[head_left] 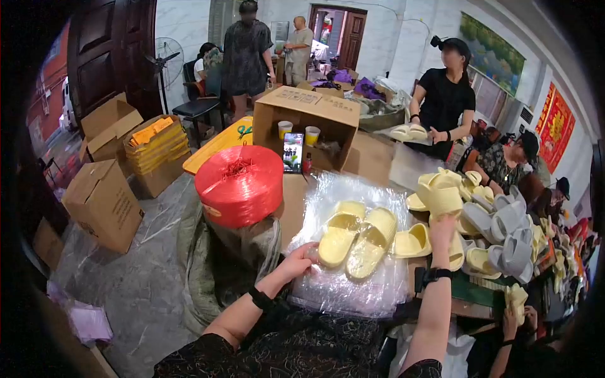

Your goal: Sorting and packing various colors of slides/sandals into plastic bags.

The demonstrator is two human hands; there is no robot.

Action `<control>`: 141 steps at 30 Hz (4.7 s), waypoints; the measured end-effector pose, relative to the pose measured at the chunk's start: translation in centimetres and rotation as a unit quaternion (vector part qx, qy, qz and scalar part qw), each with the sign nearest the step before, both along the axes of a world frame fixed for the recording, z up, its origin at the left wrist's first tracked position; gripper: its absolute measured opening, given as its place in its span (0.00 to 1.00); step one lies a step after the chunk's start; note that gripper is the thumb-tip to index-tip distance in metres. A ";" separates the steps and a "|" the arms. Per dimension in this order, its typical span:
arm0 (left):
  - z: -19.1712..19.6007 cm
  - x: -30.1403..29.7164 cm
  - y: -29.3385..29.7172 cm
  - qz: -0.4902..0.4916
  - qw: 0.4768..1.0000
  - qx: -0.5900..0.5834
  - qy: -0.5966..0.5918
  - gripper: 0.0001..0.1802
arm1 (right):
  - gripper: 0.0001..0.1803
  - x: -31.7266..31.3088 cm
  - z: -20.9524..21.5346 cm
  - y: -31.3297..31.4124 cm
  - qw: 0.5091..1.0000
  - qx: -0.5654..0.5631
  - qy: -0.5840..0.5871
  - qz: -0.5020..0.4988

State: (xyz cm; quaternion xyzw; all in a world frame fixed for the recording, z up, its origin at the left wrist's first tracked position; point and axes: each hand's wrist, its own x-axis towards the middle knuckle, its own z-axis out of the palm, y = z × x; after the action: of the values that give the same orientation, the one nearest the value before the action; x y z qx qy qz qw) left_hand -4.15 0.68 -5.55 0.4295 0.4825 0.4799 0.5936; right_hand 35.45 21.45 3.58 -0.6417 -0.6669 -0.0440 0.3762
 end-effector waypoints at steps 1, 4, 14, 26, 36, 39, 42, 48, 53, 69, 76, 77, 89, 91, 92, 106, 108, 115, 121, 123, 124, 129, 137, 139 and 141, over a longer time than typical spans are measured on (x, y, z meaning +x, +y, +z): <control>0.2 0.5 0.3 -0.009 1.000 0.007 0.003 0.40 | 0.29 1.1 -1.4 0.7 0.992 -0.092 -0.059 0.059; 0.6 0.7 0.4 -0.022 1.000 -0.002 0.005 0.39 | 0.27 0.3 -5.7 0.0 0.986 0.068 -0.077 0.128; 1.0 0.1 -0.5 0.009 1.000 0.007 -0.005 0.35 | 0.33 -8.7 -2.6 -17.9 0.987 -0.080 0.045 0.133; 0.9 -0.3 -3.6 0.046 0.998 0.021 -0.042 0.34 | 0.44 -6.3 -4.6 -19.1 0.940 -0.249 0.193 0.133; 3.7 -3.1 -6.8 0.004 0.933 0.216 0.287 0.31 | 0.27 -3.5 -4.6 -22.1 0.915 -0.144 0.215 0.311; 3.5 -3.2 -6.9 0.017 0.777 0.384 0.498 0.34 | 0.28 -2.9 -4.7 -22.8 0.914 -0.093 0.195 0.344; 3.2 -2.9 -7.3 0.001 0.721 0.435 0.539 0.30 | 0.29 -2.9 -3.3 -23.6 0.941 -0.106 0.033 0.319; 2.6 -1.4 -6.5 -0.030 0.690 0.475 0.545 0.13 | 0.21 -1.2 -4.1 -24.9 0.948 -0.112 0.036 0.294; 3.3 -2.1 -6.7 -0.001 0.702 0.466 0.538 0.11 | 0.15 -1.4 -4.8 -24.0 0.948 -0.045 0.033 0.313; 2.6 -0.7 -4.3 0.108 0.946 0.246 0.180 0.15 | 0.09 -4.3 -5.6 -21.4 0.959 -0.014 0.227 0.172; 3.5 -0.6 -1.0 0.190 0.959 0.154 0.140 0.20 | 0.09 -6.4 -3.2 -19.2 0.921 0.031 0.303 0.244; 2.8 -0.9 -0.7 0.201 0.960 0.146 0.130 0.19 | 0.09 -6.7 -3.4 -18.9 0.920 0.022 0.305 0.246; 1.8 -0.1 -1.4 0.217 0.884 0.142 0.388 0.21 | 0.13 -6.7 -6.4 -18.7 0.988 -0.084 0.116 0.047; 3.6 0.9 -1.5 0.176 0.888 0.076 0.418 0.27 | 0.15 -6.0 -7.2 -18.9 0.990 -0.072 0.111 0.055; 2.9 0.9 -1.5 0.226 0.819 0.183 0.495 0.26 | 0.15 -6.2 -7.3 -18.7 0.993 -0.061 0.091 0.051; 0.4 4.1 0.3 -0.041 0.698 0.347 0.625 0.30 | 0.20 -8.8 -4.3 -19.6 0.987 0.119 -0.105 0.029; 0.0 4.1 0.6 -0.032 0.690 0.364 0.625 0.30 | 0.19 -9.7 -3.0 -19.9 0.979 0.164 -0.090 0.083; 0.2 3.7 0.6 -0.047 0.716 0.358 0.598 0.29 | 0.22 -12.4 -4.8 -19.9 0.973 0.073 -0.045 0.214; -0.7 3.5 0.1 0.113 0.834 0.347 0.414 0.34 | 0.33 -12.1 -6.7 -18.6 0.946 -0.161 0.253 0.124; -1.0 3.8 0.3 0.158 0.833 0.351 0.398 0.39 | 0.35 -11.7 -7.8 -18.2 0.946 -0.142 0.262 0.125; -0.7 3.9 0.5 0.175 0.828 0.306 0.436 0.42 | 0.36 -11.5 -7.8 -18.0 0.947 -0.143 0.260 0.121; 1.0 2.8 1.6 0.163 0.813 0.179 0.530 0.49 | 0.37 -11.9 -7.1 -17.5 0.940 -0.164 0.271 0.123; 3.6 3.1 1.9 0.102 0.819 0.136 0.548 0.44 | 0.35 -12.0 -8.5 -17.0 0.941 -0.144 0.277 0.134; 3.3 4.2 1.4 0.129 0.795 0.172 0.567 0.42 | 0.33 -11.6 -8.5 -17.2 0.953 -0.126 0.246 0.125; 3.3 5.0 1.0 0.188 0.765 0.208 0.579 0.39 | 0.32 -11.3 -10.1 -16.7 0.959 -0.103 0.228 0.131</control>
State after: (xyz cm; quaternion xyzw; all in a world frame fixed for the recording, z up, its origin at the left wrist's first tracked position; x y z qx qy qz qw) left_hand 0.83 1.69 -2.27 0.6396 0.6938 0.3309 -0.0049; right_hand 24.17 4.80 -6.52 -0.5772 -0.6424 0.2223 0.4525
